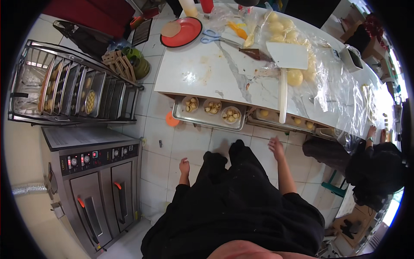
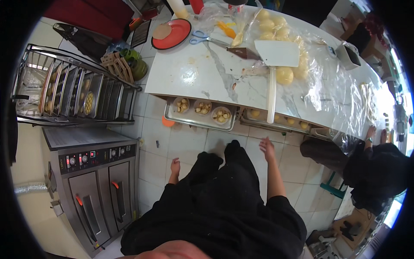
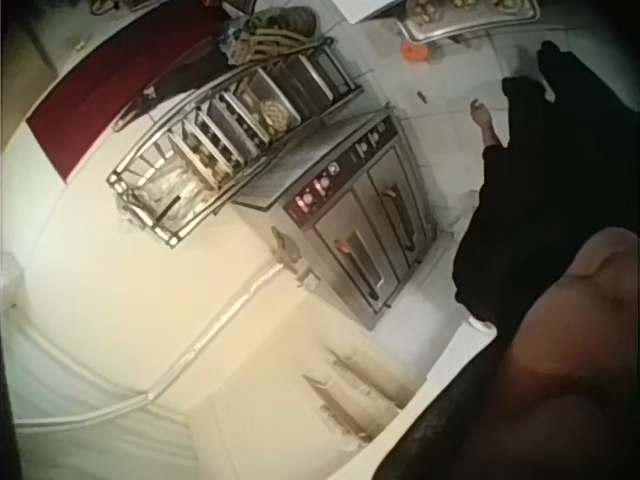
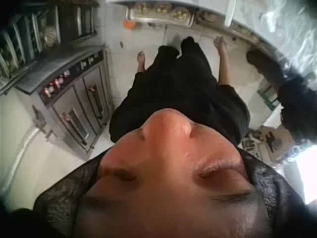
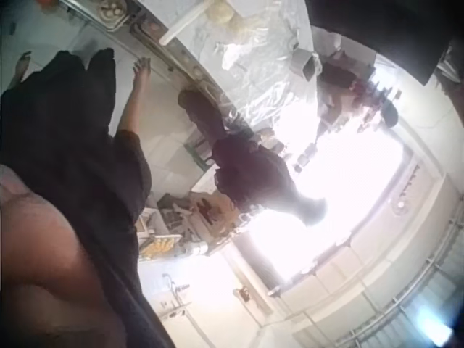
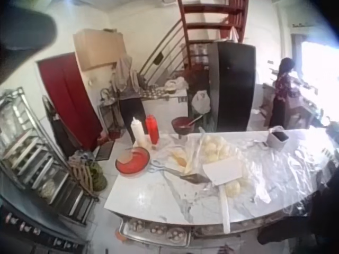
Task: The person flattens a dough ball using a roller, adds chocolate chips onto it, and folds the dough. They slice and shape the dough using a scraper and place it into a paper cup liner.
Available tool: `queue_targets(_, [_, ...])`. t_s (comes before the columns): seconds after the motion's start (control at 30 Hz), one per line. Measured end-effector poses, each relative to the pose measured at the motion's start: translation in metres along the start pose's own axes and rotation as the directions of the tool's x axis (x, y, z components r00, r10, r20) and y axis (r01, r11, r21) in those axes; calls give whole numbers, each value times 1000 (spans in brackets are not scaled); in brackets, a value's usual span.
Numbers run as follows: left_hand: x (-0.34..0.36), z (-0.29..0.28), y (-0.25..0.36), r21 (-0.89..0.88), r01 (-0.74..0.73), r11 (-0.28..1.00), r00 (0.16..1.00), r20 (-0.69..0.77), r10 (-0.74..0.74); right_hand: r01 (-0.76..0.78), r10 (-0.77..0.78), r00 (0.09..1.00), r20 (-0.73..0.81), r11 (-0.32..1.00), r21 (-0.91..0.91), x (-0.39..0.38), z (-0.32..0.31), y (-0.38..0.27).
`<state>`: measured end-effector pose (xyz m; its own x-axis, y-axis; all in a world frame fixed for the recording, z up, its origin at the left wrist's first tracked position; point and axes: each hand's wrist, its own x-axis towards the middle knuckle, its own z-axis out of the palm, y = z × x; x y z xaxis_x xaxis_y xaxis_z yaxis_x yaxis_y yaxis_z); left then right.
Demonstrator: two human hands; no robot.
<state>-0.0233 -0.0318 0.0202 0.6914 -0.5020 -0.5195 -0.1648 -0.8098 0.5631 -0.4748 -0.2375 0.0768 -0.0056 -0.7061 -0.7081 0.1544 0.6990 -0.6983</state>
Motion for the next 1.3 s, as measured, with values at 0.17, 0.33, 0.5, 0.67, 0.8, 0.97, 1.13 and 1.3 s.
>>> queue_targets(0.17, [25, -40, 3, -131, -25, 991, 995, -95, 13, 47, -156, 961, 228, 905, 423, -26, 44, -105])
queue_targets(0.33, [61, -68, 76, -610, -141, 780, 916, -379, -131, 46, -137, 957, 255, 941, 335, -34, 50, -154])
queue_targets(0.5, [125, -128, 168, -353, -600, 718, 686, -689, 235, 170, -164, 985, -51, 976, 134, -53, 84, -161])
queue_targets(0.67, [120, -165, 308, -268, -862, 431, 479, -709, 517, 241, -307, 903, -300, 941, -238, -119, 96, -168])
queue_targets(0.8, [56, -138, 403, -160, -968, 194, 243, -399, 884, 195, -370, 868, -330, 867, -458, -207, 113, -195])
queue_targets(0.97, [-66, -84, 456, -285, -893, -348, -433, 338, 836, 398, -552, 826, 115, 427, -812, -246, 177, -242])
queue_targets(1.13, [-69, -50, 454, -308, -950, -39, -247, 676, 694, 500, -496, 841, 217, 558, -663, -218, 184, -266])
queue_targets(1.3, [-55, -28, 458, -361, -874, 325, 148, 438, 887, 689, -687, 709, 156, 631, -357, -170, 111, -292])
